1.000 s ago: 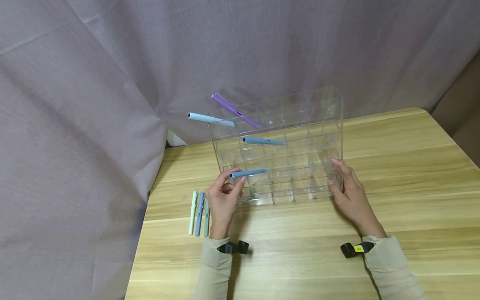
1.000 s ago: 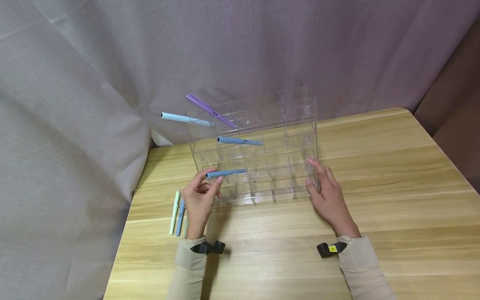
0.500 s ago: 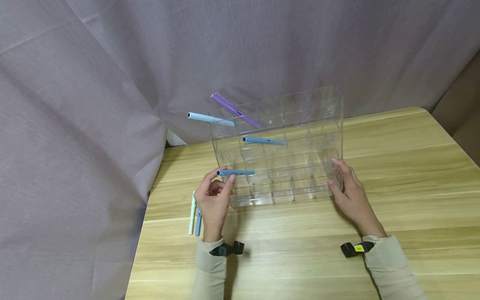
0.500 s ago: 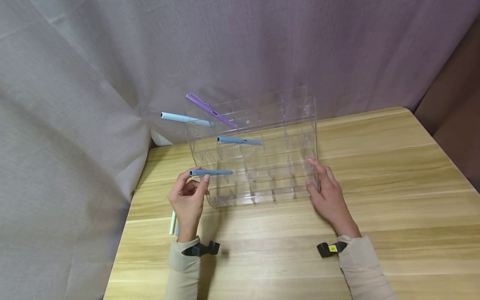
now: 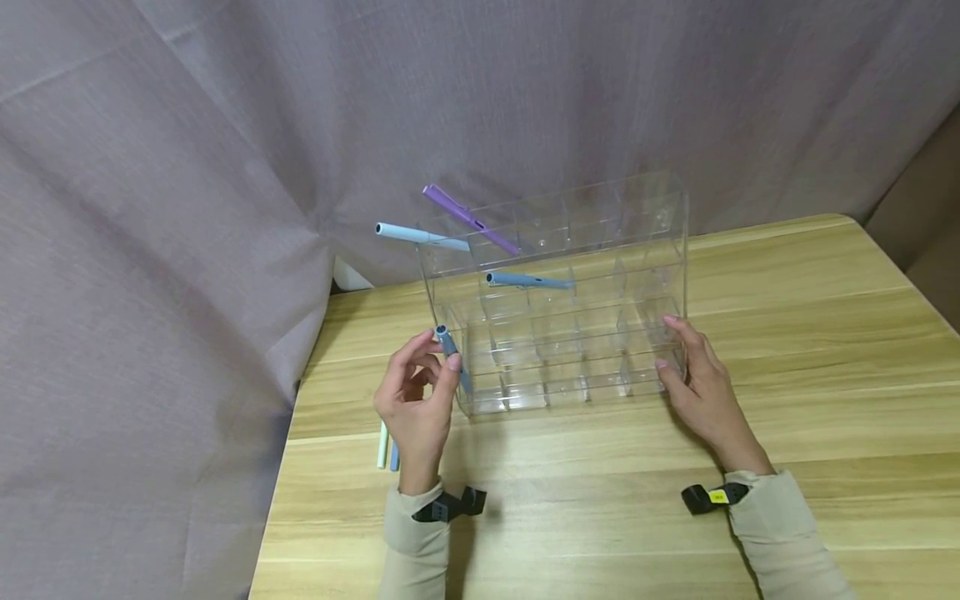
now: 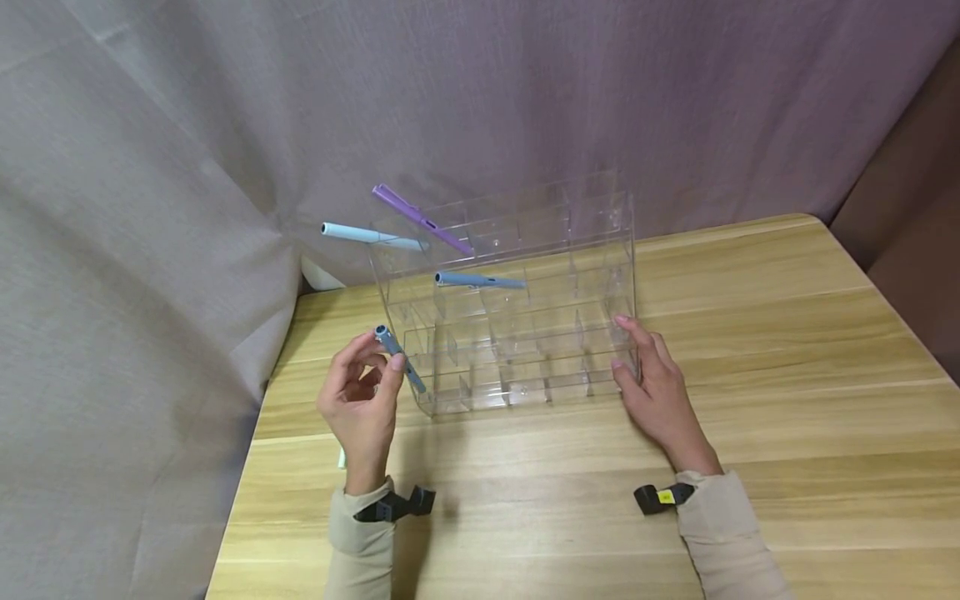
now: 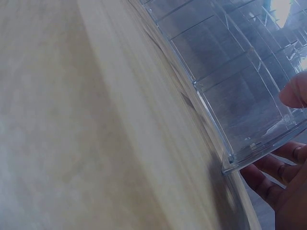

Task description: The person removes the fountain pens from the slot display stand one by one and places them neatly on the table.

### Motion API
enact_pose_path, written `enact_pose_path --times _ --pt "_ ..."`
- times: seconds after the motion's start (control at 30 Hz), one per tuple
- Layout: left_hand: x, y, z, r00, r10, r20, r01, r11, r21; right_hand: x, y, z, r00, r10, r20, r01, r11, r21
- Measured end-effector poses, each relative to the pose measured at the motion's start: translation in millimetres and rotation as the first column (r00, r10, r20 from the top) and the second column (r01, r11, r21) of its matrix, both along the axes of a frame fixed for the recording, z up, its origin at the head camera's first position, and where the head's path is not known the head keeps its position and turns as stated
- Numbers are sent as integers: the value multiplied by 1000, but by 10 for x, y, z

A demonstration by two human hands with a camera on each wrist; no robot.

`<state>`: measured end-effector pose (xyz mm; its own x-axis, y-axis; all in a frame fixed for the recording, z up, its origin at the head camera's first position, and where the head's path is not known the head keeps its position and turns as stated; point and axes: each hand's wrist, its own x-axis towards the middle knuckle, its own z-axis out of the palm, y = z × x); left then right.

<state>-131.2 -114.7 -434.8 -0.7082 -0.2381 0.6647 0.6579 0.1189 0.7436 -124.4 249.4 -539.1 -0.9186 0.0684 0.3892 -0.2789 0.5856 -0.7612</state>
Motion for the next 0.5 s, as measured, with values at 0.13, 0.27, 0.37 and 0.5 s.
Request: enact_pose_path --times 0.13,0.27,0.37,0.5 --pt "-7 1 -1 1000 -13 -5 13 1000 -18 -4 5 -7 1000 -2 -1 2 1000 -4" --pt "-6 8 -6 998 -58 3 58 998 -10 -9 10 -14 1000 -1 -4 1 1000 -8" --pt "2 12 -9 996 -91 16 91 996 0 -9 11 -20 1000 -4 -4 4 1000 -3" --pt "12 -6 -27 994 -107 34 107 994 1 -5 7 -19 1000 -9 1 9 1000 2"
